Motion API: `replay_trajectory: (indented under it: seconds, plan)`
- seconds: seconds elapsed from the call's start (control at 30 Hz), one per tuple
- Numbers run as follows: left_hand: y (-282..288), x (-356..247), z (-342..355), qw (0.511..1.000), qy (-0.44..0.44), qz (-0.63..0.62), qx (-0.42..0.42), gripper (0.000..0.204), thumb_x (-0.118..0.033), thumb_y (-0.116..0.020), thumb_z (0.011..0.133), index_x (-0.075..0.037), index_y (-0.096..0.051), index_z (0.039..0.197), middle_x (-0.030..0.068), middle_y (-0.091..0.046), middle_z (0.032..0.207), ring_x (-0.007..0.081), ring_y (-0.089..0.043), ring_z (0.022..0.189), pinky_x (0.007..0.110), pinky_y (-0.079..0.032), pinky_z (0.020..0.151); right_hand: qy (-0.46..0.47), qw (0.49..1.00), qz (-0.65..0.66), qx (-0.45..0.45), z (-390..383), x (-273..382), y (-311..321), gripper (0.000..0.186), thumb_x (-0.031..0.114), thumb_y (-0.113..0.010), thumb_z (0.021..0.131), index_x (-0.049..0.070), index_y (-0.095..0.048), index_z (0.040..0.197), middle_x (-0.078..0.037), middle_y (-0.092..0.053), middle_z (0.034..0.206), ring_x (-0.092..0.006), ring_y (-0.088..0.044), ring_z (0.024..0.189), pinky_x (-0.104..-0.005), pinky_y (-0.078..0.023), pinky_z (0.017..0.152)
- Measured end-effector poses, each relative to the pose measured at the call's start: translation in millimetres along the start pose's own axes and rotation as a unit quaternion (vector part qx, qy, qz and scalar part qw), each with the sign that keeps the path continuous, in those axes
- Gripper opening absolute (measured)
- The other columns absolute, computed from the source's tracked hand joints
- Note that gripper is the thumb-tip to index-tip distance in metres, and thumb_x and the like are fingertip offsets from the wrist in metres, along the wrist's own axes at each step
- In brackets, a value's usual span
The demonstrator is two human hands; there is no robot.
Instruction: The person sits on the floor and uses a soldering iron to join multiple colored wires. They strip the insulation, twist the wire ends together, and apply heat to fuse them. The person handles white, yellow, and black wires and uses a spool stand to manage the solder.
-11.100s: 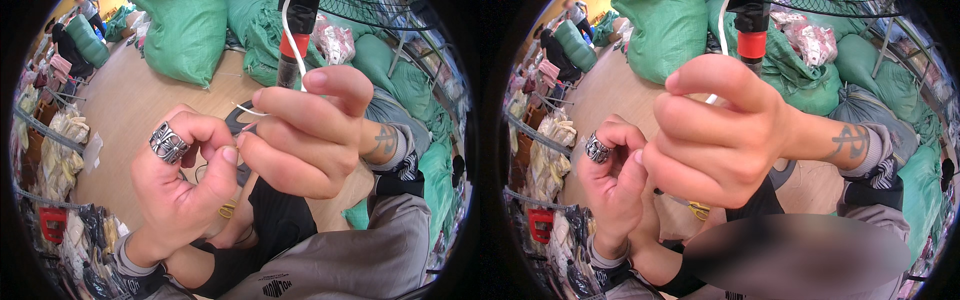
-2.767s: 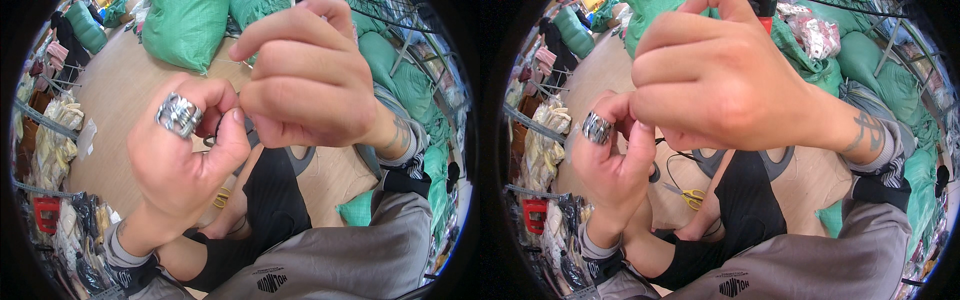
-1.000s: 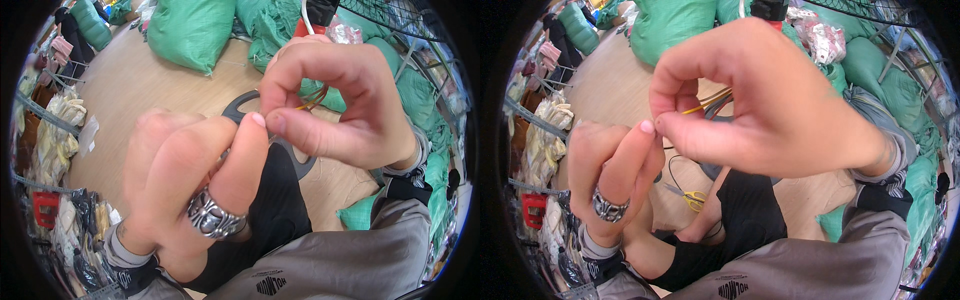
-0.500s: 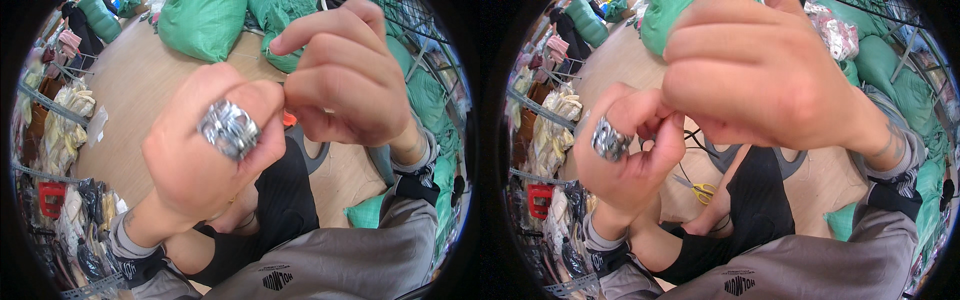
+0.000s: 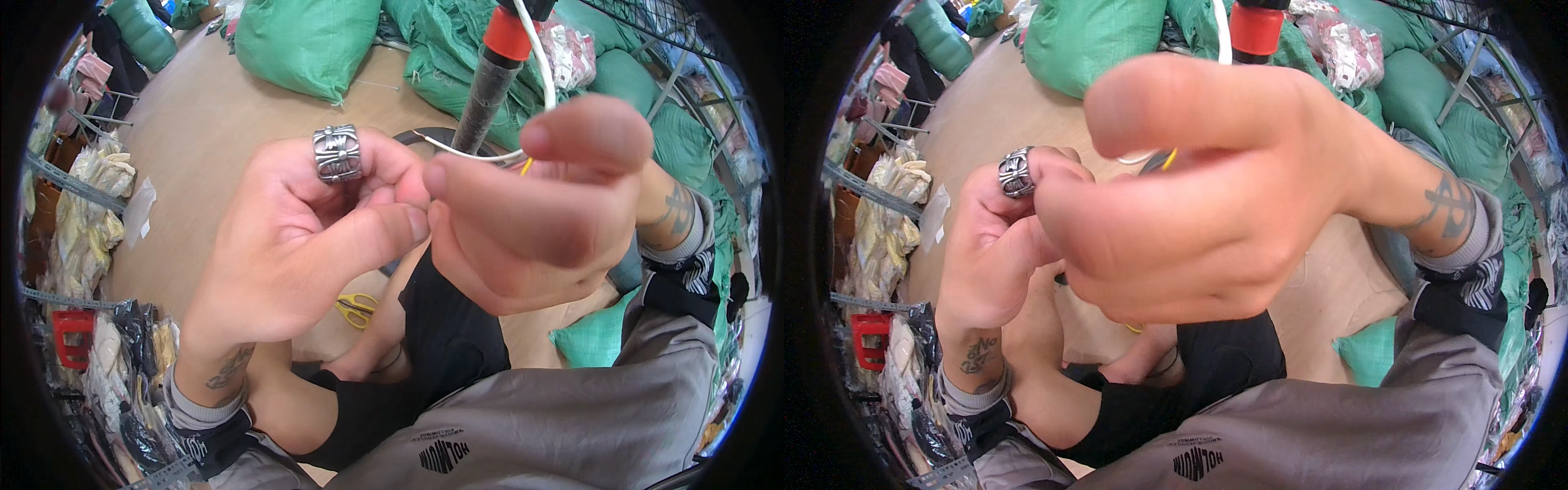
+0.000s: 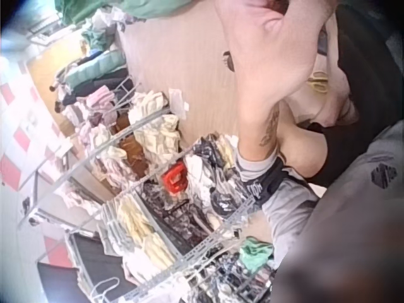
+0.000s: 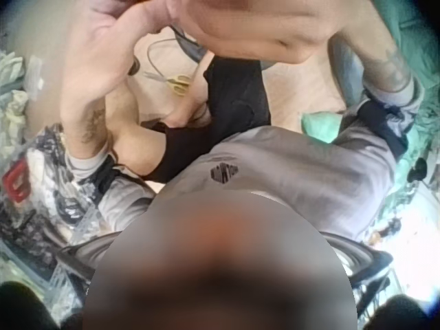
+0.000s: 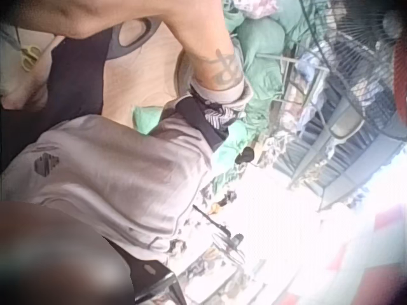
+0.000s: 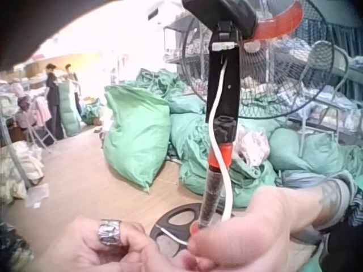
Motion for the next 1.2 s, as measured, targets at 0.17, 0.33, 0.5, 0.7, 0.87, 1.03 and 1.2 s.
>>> replay_trajectory:
  seconds: [0.17,0.33,0.5,0.7,0.87,1.03,1.2]
  plan:
    - [0,12,8,0.993,0.089,-0.064,0.032,0.009,-0.013,-0.065,0.088,-0.004,-0.062,0.091,-0.0057,-0.057,0.077,0.0023,-0.049,0.072,0.02,-0.038,0.062,0.052,0.997,0.05,0.011,-10,-8,-8,0.022,0.007,-0.072,0.059,0.014,-0.064,0.079,0.004,-0.06,0.079,-0.018,-0.065,0.086,-0.0314,-0.038,0.066]
    - [8,12,9,0.99,-0.048,0.095,-0.089,0.006,-0.009,-0.065,0.09,-0.004,-0.063,0.092,-0.0063,-0.057,0.077,0.0017,-0.047,0.068,0.019,-0.036,0.059,-0.129,0.966,0.221,0.02,-5,-38,-27,0.009,0.017,-0.068,0.084,0.011,-0.064,0.088,0.0,-0.059,0.077,-0.0169,-0.059,0.078,-0.0304,-0.037,0.072]
    - [4,2,4,0.905,-0.23,0.323,-0.155,0.007,0.0,-0.068,0.083,-0.003,-0.065,0.089,-0.0029,-0.056,0.074,0.0049,-0.048,0.065,0.021,-0.037,0.057,-0.318,0.84,0.332,0.288,-2,-47,-13,0.007,0.017,-0.071,0.086,0.012,-0.066,0.086,0.002,-0.061,0.081,-0.0144,-0.059,0.084,-0.0299,-0.034,0.079]
    - [-8,-2,5,0.758,-0.423,0.455,-0.198,0.018,0.005,-0.073,0.072,-0.007,-0.067,0.085,0.0032,-0.056,0.07,0.0112,-0.05,0.057,0.024,-0.039,0.05,-0.4,0.754,0.454,0.255,-16,-45,-17,0.008,0.014,-0.071,0.084,0.009,-0.066,0.087,0.002,-0.063,0.079,-0.0147,-0.06,0.077,-0.0292,-0.037,0.079]
    - [-8,-4,3,0.743,-0.427,0.469,-0.214,0.019,0.005,-0.073,0.072,-0.007,-0.068,0.086,0.0033,-0.056,0.07,0.0115,-0.051,0.057,0.024,-0.04,0.051,-0.239,0.912,0.307,0.131,-6,-47,-16,0.009,0.007,-0.072,0.079,0.007,-0.063,0.079,-0.001,-0.059,0.074,-0.0169,-0.064,0.077,-0.0295,-0.04,0.068]
    - [2,2,6,0.913,-0.217,0.298,-0.176,0.014,0.004,-0.068,0.08,-0.003,-0.066,0.092,-0.0026,-0.058,0.074,0.0071,-0.053,0.064,0.021,-0.042,0.058,0.029,0.994,0.101,-0.031,-5,-36,-24,0.015,0.002,-0.072,0.079,0.007,-0.06,0.069,0.0,-0.058,0.076,-0.0195,-0.068,0.084,-0.0308,-0.04,0.062]
    - [10,21,12,0.997,-0.005,0.018,-0.081,0.011,-0.012,-0.059,0.093,-0.006,-0.067,0.096,-0.0059,-0.06,0.079,0.0013,-0.049,0.069,0.019,-0.038,0.061,0.008,0.979,0.131,0.158,-8,-18,-9,0.011,0.003,-0.072,0.064,0.001,-0.065,0.071,-0.007,-0.063,0.077,-0.0278,-0.069,0.09,-0.0358,-0.045,0.065]
Point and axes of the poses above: each hand's wrist, its own z-axis towards the middle knuckle, its own y-axis out of the back of the hand, x = y × z, the point moved 4 cm from there along z, towards the middle knuckle
